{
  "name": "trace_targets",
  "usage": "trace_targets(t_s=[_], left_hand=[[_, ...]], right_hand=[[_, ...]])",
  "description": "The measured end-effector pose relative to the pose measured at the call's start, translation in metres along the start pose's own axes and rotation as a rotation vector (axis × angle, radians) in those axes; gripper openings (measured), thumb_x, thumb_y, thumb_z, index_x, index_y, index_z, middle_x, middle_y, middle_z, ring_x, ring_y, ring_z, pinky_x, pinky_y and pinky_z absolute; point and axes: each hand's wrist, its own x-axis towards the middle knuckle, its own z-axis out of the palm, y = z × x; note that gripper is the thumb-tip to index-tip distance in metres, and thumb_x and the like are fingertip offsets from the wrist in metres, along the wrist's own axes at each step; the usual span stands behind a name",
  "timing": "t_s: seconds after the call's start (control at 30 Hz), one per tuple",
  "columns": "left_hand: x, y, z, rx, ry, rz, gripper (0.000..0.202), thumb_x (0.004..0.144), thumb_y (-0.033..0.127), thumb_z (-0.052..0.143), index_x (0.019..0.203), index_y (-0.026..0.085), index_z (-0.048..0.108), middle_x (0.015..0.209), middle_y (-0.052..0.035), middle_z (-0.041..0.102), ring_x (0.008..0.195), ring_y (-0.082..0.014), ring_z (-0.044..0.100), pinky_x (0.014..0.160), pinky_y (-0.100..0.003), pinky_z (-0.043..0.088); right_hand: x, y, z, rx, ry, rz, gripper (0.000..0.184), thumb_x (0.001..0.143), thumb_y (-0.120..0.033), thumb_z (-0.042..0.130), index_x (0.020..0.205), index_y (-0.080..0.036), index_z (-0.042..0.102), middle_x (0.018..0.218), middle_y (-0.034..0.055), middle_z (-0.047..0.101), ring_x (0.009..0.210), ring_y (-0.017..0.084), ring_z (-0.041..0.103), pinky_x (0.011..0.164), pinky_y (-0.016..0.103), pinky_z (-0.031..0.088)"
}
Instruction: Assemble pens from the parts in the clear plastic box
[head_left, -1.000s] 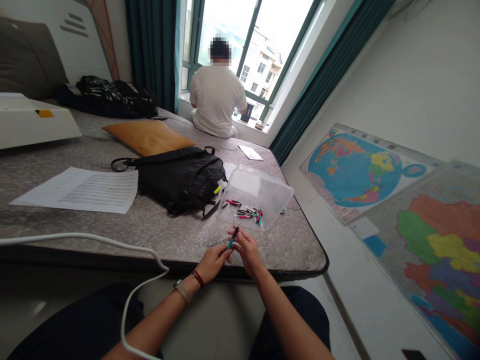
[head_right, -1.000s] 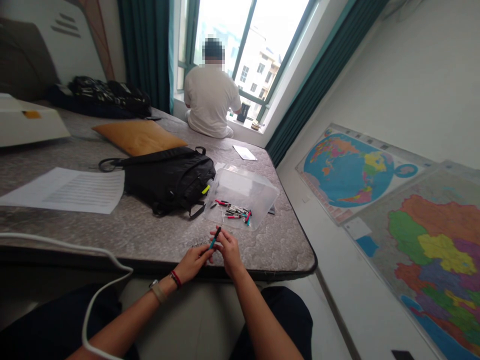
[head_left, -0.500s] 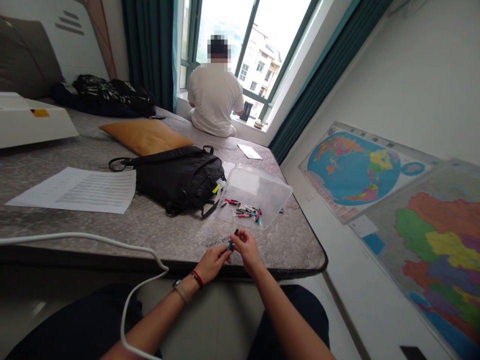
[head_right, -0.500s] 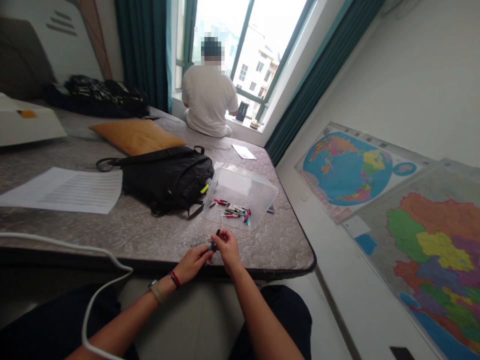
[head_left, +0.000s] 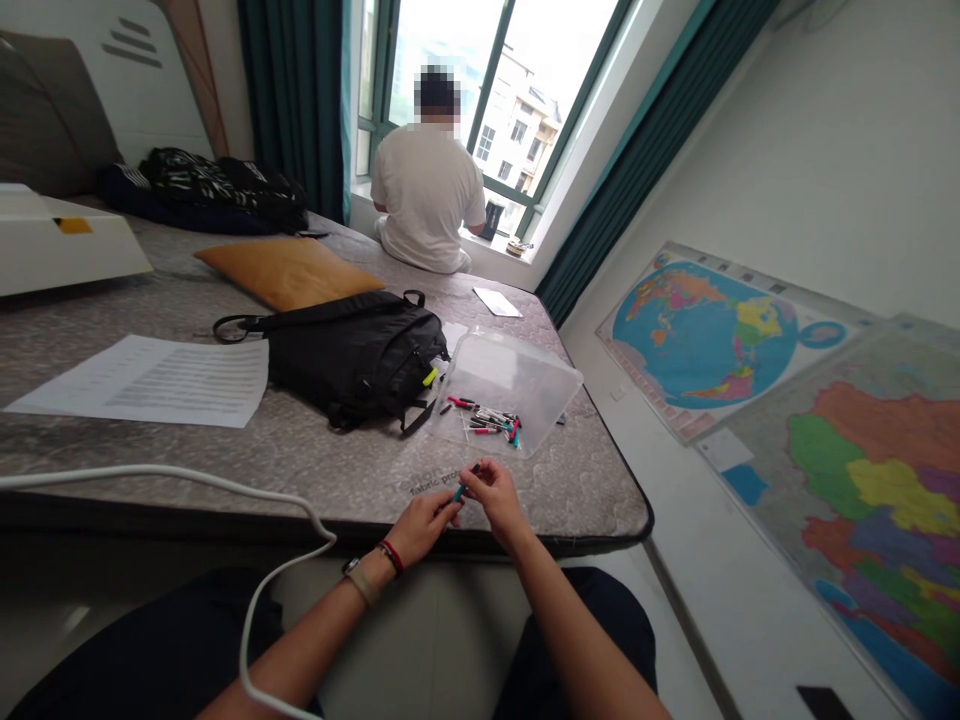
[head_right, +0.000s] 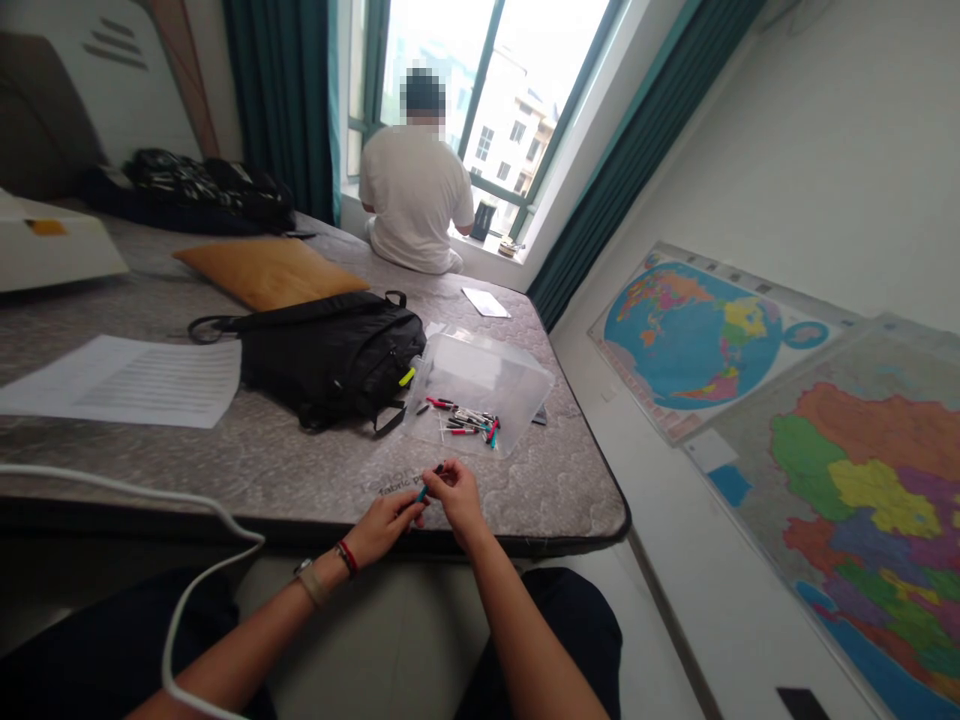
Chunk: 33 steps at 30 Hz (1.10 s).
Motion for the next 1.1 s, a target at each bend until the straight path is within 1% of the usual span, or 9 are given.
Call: trace_targets(t_s=[0.13, 0.2, 0.37, 0.43, 0.57, 0.8, 0.87, 1.0, 1.1], left_hand=[[0.0, -0.002, 0.001, 0.005, -0.003, 0.007, 0.04, 0.096, 0.048, 0.04, 0.096, 0.019, 0.068, 0.078, -0.0027, 0.071, 0.064, -0.0153, 0.061, 0.065, -0.026, 0.045], [0.0, -0.001, 0.001, 0.002, -0.012, -0.005, 0.042, 0.096, 0.049, 0.04, 0.1, 0.018, 0.069, 0.079, -0.0031, 0.071, 0.063, -0.0154, 0.061, 0.065, -0.027, 0.045], [-0.002, 0.0, 0.002, 0.027, -0.031, 0.006, 0.04, 0.095, 0.047, 0.041, 0.092, 0.019, 0.069, 0.076, -0.0033, 0.072, 0.067, -0.017, 0.063, 0.065, -0.027, 0.045], [-0.003, 0.001, 0.002, 0.036, -0.022, 0.019, 0.038, 0.095, 0.046, 0.041, 0.089, 0.02, 0.068, 0.076, -0.0029, 0.071, 0.068, -0.017, 0.062, 0.066, -0.026, 0.044], [-0.002, 0.003, 0.0, 0.038, -0.002, 0.011, 0.041, 0.096, 0.047, 0.039, 0.094, 0.019, 0.069, 0.077, -0.0026, 0.071, 0.066, -0.0162, 0.062, 0.065, -0.026, 0.043], [-0.004, 0.008, -0.002, 0.212, 0.059, 0.027, 0.034, 0.094, 0.046, 0.045, 0.087, 0.023, 0.068, 0.074, -0.0012, 0.07, 0.07, -0.0174, 0.063, 0.066, -0.026, 0.04], [-0.005, 0.009, -0.002, 0.229, 0.063, 0.028, 0.033, 0.094, 0.046, 0.045, 0.088, 0.023, 0.069, 0.074, -0.0012, 0.07, 0.069, -0.0175, 0.063, 0.065, -0.026, 0.04], [-0.006, 0.01, -0.004, 0.188, 0.05, 0.031, 0.034, 0.096, 0.043, 0.042, 0.092, 0.022, 0.069, 0.076, -0.0014, 0.071, 0.07, -0.0172, 0.064, 0.066, -0.025, 0.042], [-0.006, 0.01, -0.003, 0.219, 0.067, 0.038, 0.034, 0.096, 0.043, 0.044, 0.094, 0.023, 0.071, 0.077, -0.0013, 0.072, 0.071, -0.0173, 0.065, 0.066, -0.025, 0.042]], right_hand=[[-0.005, -0.009, -0.002, 0.085, -0.149, 0.047, 0.048, 0.075, -0.046, 0.076, 0.115, -0.023, 0.063, 0.114, 0.0105, 0.071, 0.104, 0.026, 0.067, 0.083, 0.038, 0.053], [-0.005, -0.008, -0.003, 0.08, -0.139, 0.045, 0.046, 0.074, -0.047, 0.077, 0.11, -0.021, 0.066, 0.108, 0.0111, 0.073, 0.103, 0.027, 0.068, 0.085, 0.04, 0.053], [-0.002, 0.002, -0.003, 0.0, 0.025, -0.001, 0.035, 0.064, -0.042, 0.084, 0.083, -0.017, 0.067, 0.076, 0.0034, 0.073, 0.077, 0.021, 0.069, 0.074, 0.033, 0.054], [-0.003, 0.002, -0.004, 0.007, 0.018, 0.01, 0.038, 0.065, -0.042, 0.084, 0.09, -0.018, 0.069, 0.079, 0.0036, 0.073, 0.079, 0.021, 0.069, 0.074, 0.034, 0.054], [-0.007, -0.003, -0.006, 0.08, -0.092, 0.035, 0.048, 0.073, -0.046, 0.077, 0.113, -0.02, 0.067, 0.104, 0.0089, 0.073, 0.097, 0.024, 0.068, 0.084, 0.04, 0.053], [-0.003, 0.001, -0.009, -0.025, 0.12, -0.056, 0.032, 0.062, -0.038, 0.086, 0.076, -0.018, 0.065, 0.072, -0.0008, 0.067, 0.071, 0.016, 0.064, 0.072, 0.03, 0.051], [-0.004, 0.001, -0.009, 0.031, 0.082, -0.016, 0.031, 0.066, -0.039, 0.083, 0.082, -0.019, 0.066, 0.075, 0.0004, 0.068, 0.076, 0.017, 0.065, 0.075, 0.032, 0.052], [-0.007, -0.004, -0.008, 0.167, -0.056, 0.039, 0.038, 0.076, -0.042, 0.076, 0.106, -0.019, 0.068, 0.101, 0.0084, 0.072, 0.1, 0.022, 0.065, 0.088, 0.039, 0.052], [-0.004, -0.003, -0.006, 0.159, 0.005, 0.033, 0.033, 0.071, -0.039, 0.081, 0.093, -0.018, 0.069, 0.09, 0.0061, 0.072, 0.091, 0.02, 0.067, 0.084, 0.036, 0.053]])
